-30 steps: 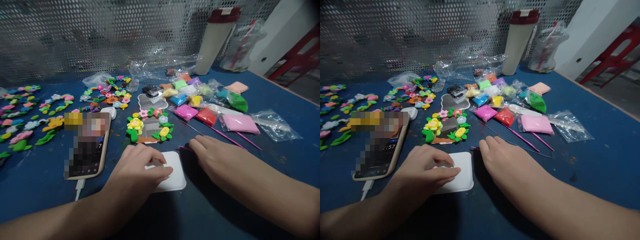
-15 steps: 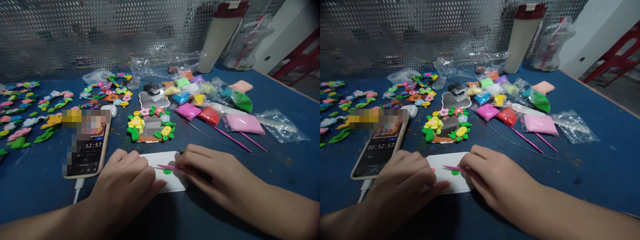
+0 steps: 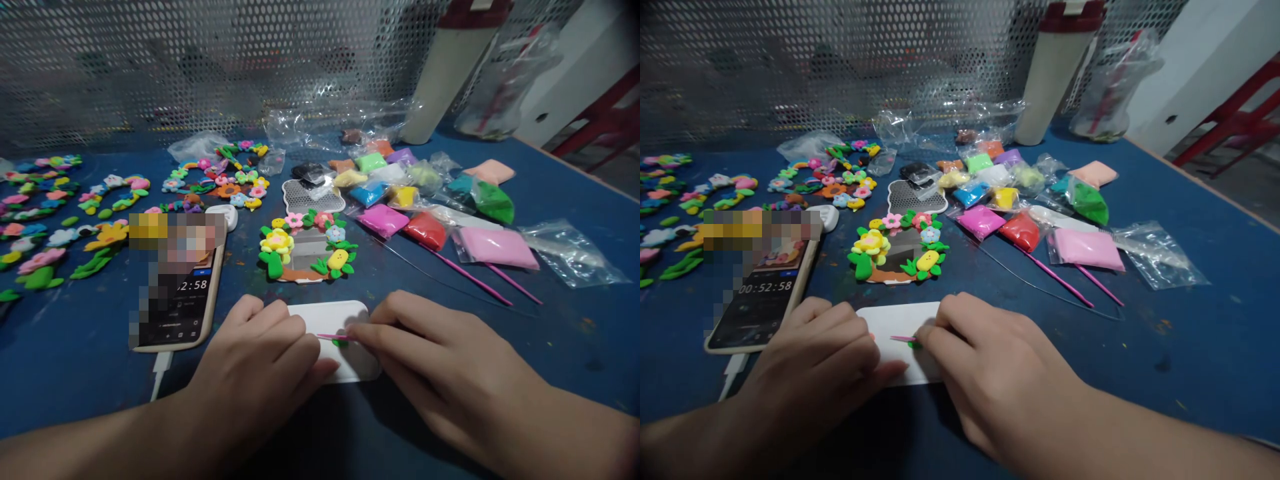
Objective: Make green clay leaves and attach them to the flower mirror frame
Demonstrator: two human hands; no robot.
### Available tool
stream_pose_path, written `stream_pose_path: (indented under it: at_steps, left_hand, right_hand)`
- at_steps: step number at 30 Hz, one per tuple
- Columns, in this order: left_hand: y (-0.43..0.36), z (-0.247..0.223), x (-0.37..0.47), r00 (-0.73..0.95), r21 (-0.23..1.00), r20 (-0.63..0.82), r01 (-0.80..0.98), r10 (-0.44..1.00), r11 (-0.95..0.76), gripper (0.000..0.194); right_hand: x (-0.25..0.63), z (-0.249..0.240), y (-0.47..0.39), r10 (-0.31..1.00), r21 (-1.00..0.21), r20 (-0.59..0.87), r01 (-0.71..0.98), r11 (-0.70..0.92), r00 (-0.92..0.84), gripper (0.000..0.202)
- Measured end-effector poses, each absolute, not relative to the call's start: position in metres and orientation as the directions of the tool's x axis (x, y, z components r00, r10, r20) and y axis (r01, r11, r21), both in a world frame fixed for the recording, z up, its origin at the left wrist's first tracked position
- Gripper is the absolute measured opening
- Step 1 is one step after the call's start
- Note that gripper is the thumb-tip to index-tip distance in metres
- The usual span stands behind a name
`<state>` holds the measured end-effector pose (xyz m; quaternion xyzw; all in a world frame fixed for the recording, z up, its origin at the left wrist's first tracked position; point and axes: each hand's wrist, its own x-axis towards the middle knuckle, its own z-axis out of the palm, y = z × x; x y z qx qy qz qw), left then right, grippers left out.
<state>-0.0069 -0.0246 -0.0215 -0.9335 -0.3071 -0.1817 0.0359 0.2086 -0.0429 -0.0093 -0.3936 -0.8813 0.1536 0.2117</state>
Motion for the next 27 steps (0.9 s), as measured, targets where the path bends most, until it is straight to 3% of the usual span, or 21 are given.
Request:
stream_pose_path:
  at_steps: [15, 27]
  left_hand:
    - [-0.019, -0.019, 0.0, 0.747, -0.004, 0.343, 0.608, 0.57, -0.794, 0.035]
    - [-0.015, -0.02, 0.004, 0.742, -0.035, 0.308, 0.634, 0.596, -0.772, 0.032]
  right_hand:
    - [0.204, -0.009, -0.044, 0.715, -0.306, 0.319, 0.646, 0.699, -0.622, 0.027]
    - [0.208, -0.024, -0.053, 0.766, -0.349, 0.267, 0.683, 0.642, -0.584, 0.023]
